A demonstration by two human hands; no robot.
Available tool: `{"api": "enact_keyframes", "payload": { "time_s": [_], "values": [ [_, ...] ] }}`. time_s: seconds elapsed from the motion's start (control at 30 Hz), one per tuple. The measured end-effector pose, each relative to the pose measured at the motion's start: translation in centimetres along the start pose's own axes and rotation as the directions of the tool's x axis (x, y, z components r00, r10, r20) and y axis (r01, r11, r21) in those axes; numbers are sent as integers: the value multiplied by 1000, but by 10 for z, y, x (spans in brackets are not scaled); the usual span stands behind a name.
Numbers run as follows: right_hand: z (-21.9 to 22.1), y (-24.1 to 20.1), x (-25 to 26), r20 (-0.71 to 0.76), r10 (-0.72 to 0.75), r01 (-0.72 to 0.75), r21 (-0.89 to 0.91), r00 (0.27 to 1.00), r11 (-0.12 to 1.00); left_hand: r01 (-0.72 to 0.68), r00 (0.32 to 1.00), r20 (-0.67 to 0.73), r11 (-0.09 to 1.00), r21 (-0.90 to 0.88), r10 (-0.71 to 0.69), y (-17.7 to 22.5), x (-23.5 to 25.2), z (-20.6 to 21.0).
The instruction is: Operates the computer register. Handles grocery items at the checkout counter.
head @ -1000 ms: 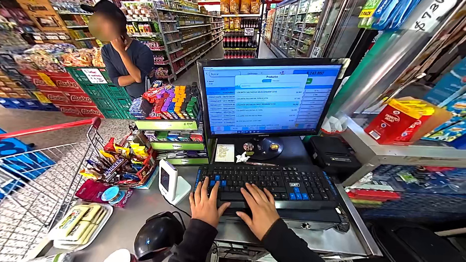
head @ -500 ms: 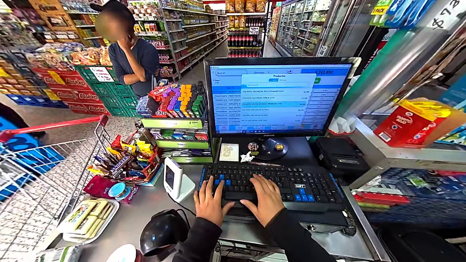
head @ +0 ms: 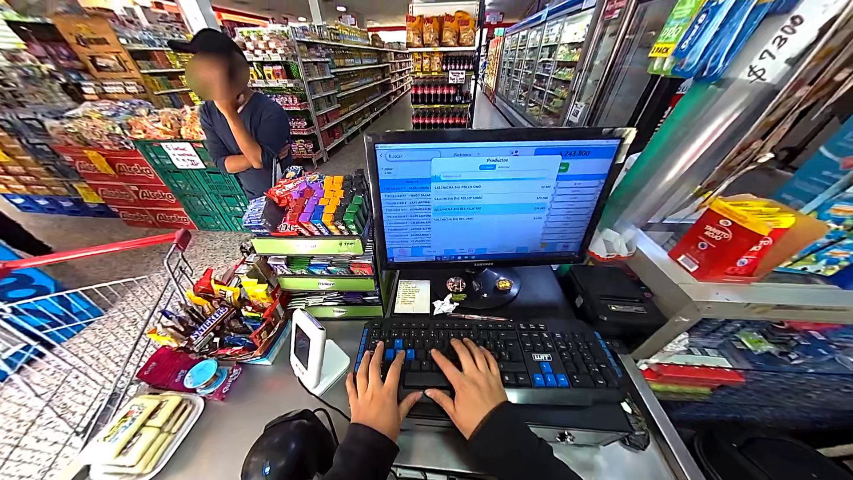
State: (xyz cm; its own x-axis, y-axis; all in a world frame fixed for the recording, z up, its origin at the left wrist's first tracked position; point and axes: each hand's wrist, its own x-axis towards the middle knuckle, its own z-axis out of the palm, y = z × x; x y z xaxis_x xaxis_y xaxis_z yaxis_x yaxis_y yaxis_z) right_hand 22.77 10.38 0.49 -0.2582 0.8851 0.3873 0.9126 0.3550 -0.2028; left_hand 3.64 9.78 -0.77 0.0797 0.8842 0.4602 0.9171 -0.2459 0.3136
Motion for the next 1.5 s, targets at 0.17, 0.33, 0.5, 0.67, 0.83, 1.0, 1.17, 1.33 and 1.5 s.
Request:
{"api": "enact_keyframes", "payload": {
  "time_s": [0.17, 0.33, 0.5, 0.67, 0.83, 1.0, 1.17, 1.33, 1.5],
  "values": [
    [-2, -3, 1, 56, 21, -22, 13, 998, 1000, -16, 1000, -25, 1000, 0, 16, -1, -1, 2],
    [-8, 22, -12, -129, 187, -183, 42, 974, 982, -30, 999, -38, 999, -17, 30, -2, -1, 2],
    [-22, 64, -21, -60, 348, -351, -39, 936, 936, -12, 1000, 1, 1000, -5, 12, 1, 0, -2],
    [-17, 68, -22, -119, 291, -301, -75, 949, 951, -3, 1000, 21, 1000, 1, 3, 0, 1, -2],
    [-26, 61, -13, -11, 291, -291, -82, 957, 953, -7, 1000, 19, 1000, 10, 7, 0, 1, -2],
    [-28, 63, -8, -15, 294, -294, -78, 956, 953, -8, 1000, 8, 1000, -2, 8, 0, 1, -1],
    [-19, 66, -12, -124, 258, -268, -69, 958, 961, 7, 999, 33, 1000, 0, -7, 1, 1, -2],
    [-13, 68, -14, -217, 216, -234, -62, 952, 970, -2, 999, 35, 1000, -3, 2, 1, 2, -3],
    [-11, 67, -16, -243, 193, -219, -85, 951, 972, -1, 999, 41, 1000, 14, 1, 1, 2, -3]
  ]
}}
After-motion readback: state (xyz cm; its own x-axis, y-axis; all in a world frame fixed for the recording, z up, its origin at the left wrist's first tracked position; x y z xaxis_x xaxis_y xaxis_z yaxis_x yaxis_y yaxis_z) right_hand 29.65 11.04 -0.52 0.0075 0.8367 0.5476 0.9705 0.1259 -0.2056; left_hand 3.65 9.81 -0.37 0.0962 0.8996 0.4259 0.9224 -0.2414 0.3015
